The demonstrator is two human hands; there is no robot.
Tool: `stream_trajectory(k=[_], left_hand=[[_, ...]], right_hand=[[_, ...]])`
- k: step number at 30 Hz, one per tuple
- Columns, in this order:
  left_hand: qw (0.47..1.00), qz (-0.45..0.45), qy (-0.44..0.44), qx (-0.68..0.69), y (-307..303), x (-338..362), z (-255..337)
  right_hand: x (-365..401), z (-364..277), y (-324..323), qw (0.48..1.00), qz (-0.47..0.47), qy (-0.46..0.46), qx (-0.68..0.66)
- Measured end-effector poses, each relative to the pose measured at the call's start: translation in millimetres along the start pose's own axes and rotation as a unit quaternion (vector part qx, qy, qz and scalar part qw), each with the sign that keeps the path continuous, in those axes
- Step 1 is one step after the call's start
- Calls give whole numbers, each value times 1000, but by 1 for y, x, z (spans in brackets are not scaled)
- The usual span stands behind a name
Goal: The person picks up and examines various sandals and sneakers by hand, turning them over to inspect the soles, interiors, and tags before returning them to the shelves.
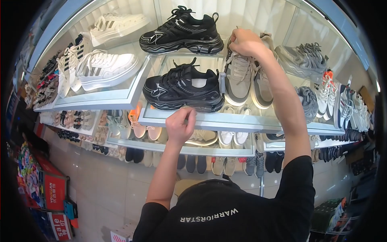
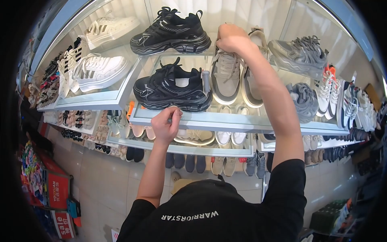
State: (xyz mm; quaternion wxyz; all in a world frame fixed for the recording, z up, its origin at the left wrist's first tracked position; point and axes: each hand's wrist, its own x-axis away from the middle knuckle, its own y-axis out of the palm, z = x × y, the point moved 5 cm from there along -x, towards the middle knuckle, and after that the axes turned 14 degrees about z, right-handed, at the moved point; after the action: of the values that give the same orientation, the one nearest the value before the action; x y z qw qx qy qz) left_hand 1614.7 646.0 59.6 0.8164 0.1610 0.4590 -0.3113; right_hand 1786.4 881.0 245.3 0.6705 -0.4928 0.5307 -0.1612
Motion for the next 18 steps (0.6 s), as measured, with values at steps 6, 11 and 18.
stream_trajectory(k=[6,11,18], left_hand=[[1000,-4,10,-11,-1,1,-1],[1000,-2,11,-13,1,1,0],[1000,-8,15,-26,2,1,1]], right_hand=[[-3,-1,-8,998,-18,-43,-34],[-64,34,-25,995,75,-44,-50],[-119,33,46,992,-116,-44,34]])
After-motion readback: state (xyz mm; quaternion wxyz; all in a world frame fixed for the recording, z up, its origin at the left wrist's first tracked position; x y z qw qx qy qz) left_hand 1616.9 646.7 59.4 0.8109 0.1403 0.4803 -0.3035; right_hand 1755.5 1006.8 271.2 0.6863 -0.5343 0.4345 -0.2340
